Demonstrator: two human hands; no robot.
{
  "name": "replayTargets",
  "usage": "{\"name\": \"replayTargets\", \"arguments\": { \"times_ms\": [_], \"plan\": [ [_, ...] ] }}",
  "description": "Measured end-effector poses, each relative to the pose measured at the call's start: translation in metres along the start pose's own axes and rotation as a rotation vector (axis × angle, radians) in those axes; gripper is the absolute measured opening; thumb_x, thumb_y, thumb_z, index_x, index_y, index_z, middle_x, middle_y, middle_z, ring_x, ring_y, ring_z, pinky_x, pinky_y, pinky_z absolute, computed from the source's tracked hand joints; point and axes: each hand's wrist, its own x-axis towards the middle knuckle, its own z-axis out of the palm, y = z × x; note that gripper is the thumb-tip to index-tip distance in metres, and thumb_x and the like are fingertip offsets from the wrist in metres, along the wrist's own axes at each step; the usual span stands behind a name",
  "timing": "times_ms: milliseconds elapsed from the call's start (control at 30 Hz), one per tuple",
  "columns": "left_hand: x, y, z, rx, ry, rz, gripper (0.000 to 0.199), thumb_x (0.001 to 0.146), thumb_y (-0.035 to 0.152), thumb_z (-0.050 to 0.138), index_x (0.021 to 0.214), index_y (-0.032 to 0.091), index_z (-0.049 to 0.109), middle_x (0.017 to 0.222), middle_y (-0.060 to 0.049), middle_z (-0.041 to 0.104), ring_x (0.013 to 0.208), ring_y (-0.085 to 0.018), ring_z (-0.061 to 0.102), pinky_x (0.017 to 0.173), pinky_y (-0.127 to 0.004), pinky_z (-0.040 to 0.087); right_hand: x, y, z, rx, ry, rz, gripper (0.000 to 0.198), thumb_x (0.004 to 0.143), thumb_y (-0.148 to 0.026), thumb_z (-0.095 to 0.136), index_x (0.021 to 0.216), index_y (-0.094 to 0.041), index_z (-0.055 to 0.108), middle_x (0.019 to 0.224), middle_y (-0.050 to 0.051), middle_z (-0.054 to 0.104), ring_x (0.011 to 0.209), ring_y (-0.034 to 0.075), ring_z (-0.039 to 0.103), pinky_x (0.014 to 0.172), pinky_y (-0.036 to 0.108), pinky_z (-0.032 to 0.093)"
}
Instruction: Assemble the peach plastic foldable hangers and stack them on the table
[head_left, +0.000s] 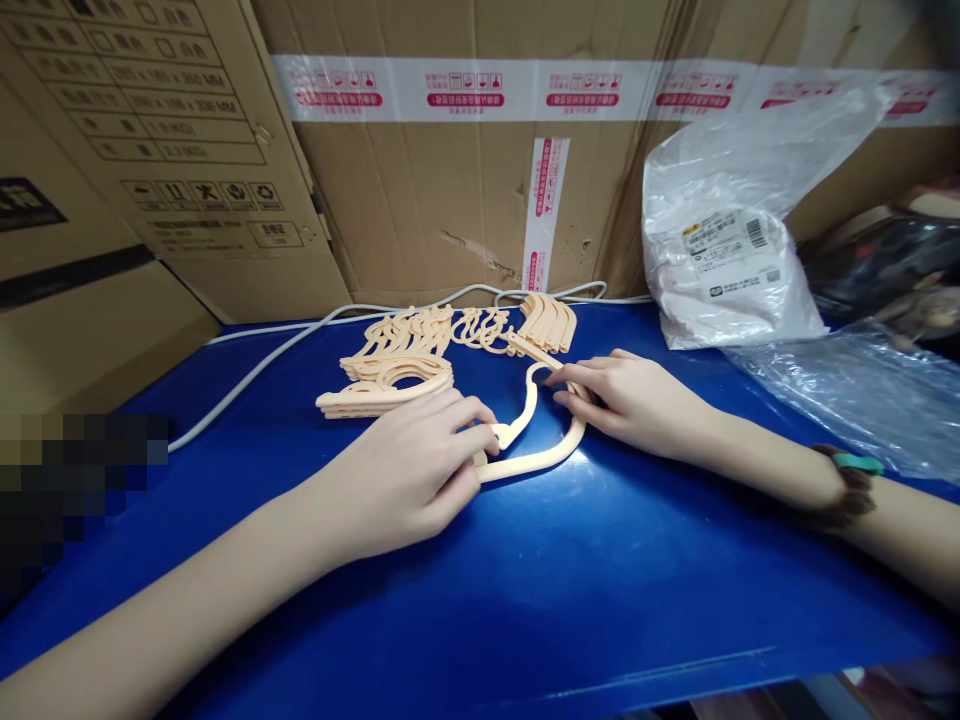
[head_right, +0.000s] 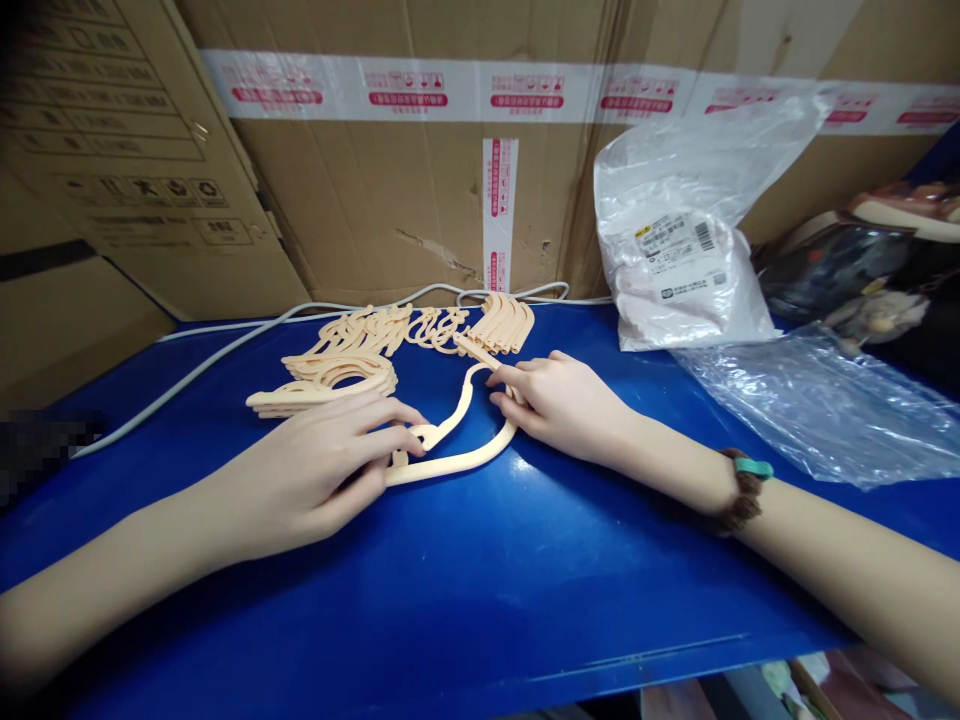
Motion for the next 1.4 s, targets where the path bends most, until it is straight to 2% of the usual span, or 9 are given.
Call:
{"name": "replayTargets", "arguments": {
  "times_ms": [167,400,800,1167,1300,1400],
  "plan": [
    [0.0024,0.0012,-0.0026,-0.053,-0.018,-0.017,0.012,0.089,0.028,0.052,0.085,0.018,0.058,0.102,-0.005,0.062,0.089,-0.020,0.054,0.077,-0.034,0.040,-0.0006,-0.0020,-0.0009,0.017,-0.003,0.008,0.032,0.095,-0.028,0.040,0.118,-0.018,0.061,0.099,0.008,0.072,0.088,0.021,0.066,0.082,0.036,0.041],
    [0.0007,-0.0022,-0.0002,-0.079,-0.019,-0.051,0.009,0.089,0.024,0.053,0.095,0.018,0.056,0.091,-0.001,0.060,0.086,-0.018,0.052,0.073,-0.031,0.037,-0.0002,-0.0017,-0.0009,0.038,-0.019,0.017,0.033,0.093,-0.025,0.039,0.117,-0.018,0.061,0.101,0.007,0.072,0.090,0.021,0.066,0.084,0.036,0.041],
    [0.0020,-0.0009,-0.0019,-0.051,-0.046,0.010,0.010,0.089,0.017,0.043,0.091,0.019,0.053,0.081,0.000,0.055,0.077,-0.017,0.047,0.067,-0.030,0.033,-0.0010,-0.0021,-0.0015,0.078,-0.018,-0.003,0.032,0.091,-0.024,0.042,0.115,-0.020,0.062,0.096,0.005,0.073,0.084,0.021,0.066,0.079,0.034,0.041],
    [0.0000,-0.0031,0.0032,-0.038,-0.036,0.019,0.016,0.092,0.016,0.041,0.098,0.018,0.055,0.094,-0.004,0.060,0.086,-0.018,0.053,0.074,-0.032,0.040,-0.0013,-0.0028,-0.0034,0.058,-0.054,-0.040,0.031,0.092,-0.022,0.040,0.117,-0.018,0.058,0.105,0.007,0.071,0.088,0.021,0.066,0.082,0.036,0.039],
    [0.0018,-0.0060,0.0049,0.000,0.019,0.030,0.017,0.092,0.012,0.038,0.092,0.018,0.053,0.105,-0.006,0.060,0.092,-0.018,0.054,0.080,-0.032,0.042,-0.0019,-0.0016,-0.0075,0.056,-0.080,-0.138,0.023,0.091,-0.022,0.041,0.107,-0.018,0.058,0.096,0.006,0.070,0.081,0.019,0.064,0.078,0.034,0.038],
    [0.0044,-0.0072,0.0050,0.122,0.082,0.022,0.018,0.094,0.013,0.037,0.090,0.017,0.054,0.100,-0.007,0.059,0.089,-0.019,0.053,0.077,-0.032,0.042,-0.0034,-0.0021,-0.0101,0.054,-0.108,-0.181,0.020,0.091,-0.022,0.041,0.102,-0.018,0.058,0.089,0.005,0.070,0.073,0.017,0.063,0.075,0.033,0.037]
  ]
}}
